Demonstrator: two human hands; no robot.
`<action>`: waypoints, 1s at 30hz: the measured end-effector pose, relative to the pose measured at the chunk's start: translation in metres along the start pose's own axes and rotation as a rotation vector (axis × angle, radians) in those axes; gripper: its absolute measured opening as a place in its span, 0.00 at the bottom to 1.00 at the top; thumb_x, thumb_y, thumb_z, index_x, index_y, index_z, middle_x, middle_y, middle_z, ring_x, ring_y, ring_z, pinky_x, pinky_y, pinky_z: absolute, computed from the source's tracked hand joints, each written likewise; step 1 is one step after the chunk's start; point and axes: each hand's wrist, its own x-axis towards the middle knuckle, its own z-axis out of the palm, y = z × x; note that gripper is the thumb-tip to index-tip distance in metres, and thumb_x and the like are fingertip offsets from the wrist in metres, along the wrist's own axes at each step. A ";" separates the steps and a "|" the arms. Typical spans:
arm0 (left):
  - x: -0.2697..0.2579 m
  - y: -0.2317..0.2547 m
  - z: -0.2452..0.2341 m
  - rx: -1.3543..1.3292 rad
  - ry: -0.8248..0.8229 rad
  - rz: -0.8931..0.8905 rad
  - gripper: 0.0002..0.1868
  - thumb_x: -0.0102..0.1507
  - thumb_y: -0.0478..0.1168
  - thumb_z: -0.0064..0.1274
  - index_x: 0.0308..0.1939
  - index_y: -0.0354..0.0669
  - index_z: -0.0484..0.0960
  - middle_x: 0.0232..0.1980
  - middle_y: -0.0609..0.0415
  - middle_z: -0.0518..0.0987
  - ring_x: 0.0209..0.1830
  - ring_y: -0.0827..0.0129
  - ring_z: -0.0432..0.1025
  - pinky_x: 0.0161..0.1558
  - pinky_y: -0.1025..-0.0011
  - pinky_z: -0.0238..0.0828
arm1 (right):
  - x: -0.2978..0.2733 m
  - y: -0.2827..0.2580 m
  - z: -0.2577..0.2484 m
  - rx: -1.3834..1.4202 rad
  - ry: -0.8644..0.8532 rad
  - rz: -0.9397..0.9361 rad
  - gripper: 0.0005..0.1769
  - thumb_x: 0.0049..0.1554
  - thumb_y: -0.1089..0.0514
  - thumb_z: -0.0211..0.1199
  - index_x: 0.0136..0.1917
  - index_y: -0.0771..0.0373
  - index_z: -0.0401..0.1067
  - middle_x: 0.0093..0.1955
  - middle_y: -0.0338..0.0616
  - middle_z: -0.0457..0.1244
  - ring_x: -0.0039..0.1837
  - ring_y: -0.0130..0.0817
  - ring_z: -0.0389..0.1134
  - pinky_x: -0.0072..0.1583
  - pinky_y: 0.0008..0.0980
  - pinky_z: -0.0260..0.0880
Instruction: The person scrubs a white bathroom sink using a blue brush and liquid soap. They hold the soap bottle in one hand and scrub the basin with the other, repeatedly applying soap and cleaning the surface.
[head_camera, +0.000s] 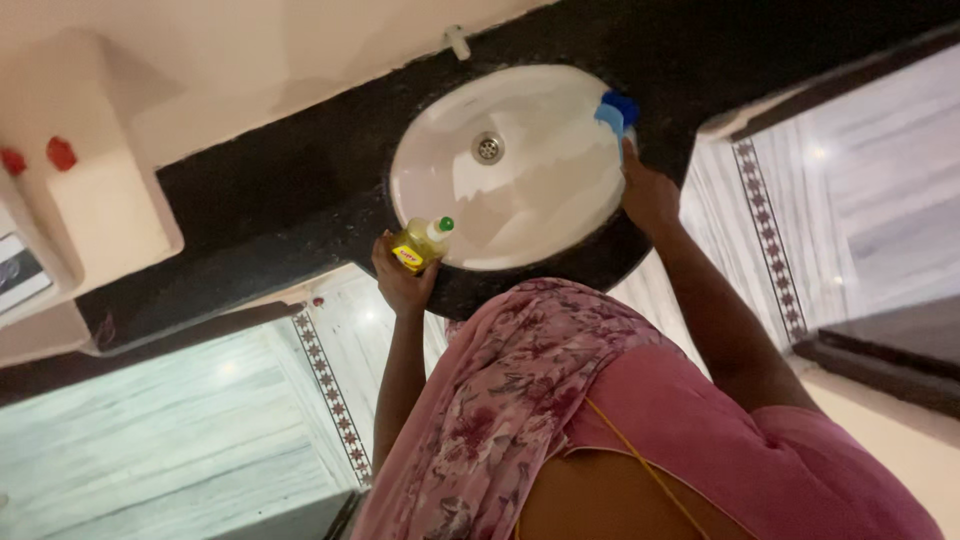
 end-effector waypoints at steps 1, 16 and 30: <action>-0.003 0.002 -0.002 -0.002 -0.003 -0.009 0.54 0.51 0.53 0.75 0.73 0.33 0.63 0.70 0.35 0.68 0.70 0.39 0.65 0.68 0.53 0.67 | 0.013 0.002 0.016 0.023 -0.017 0.003 0.32 0.69 0.55 0.50 0.84 0.45 0.51 0.43 0.66 0.68 0.44 0.68 0.70 0.48 0.65 0.68; 0.002 0.023 -0.014 -0.026 0.020 -0.090 0.52 0.52 0.56 0.73 0.71 0.38 0.63 0.68 0.38 0.70 0.65 0.42 0.70 0.59 0.55 0.72 | 0.045 -0.219 0.113 -0.181 -0.364 -0.799 0.44 0.59 0.64 0.49 0.85 0.53 0.37 0.50 0.59 0.68 0.45 0.55 0.72 0.45 0.53 0.73; 0.004 0.024 -0.014 -0.008 0.055 -0.059 0.55 0.49 0.58 0.74 0.70 0.36 0.62 0.66 0.37 0.71 0.63 0.42 0.71 0.59 0.55 0.72 | 0.049 -0.089 0.009 0.182 0.166 -0.232 0.43 0.58 0.63 0.49 0.85 0.51 0.44 0.51 0.60 0.69 0.47 0.58 0.72 0.48 0.55 0.72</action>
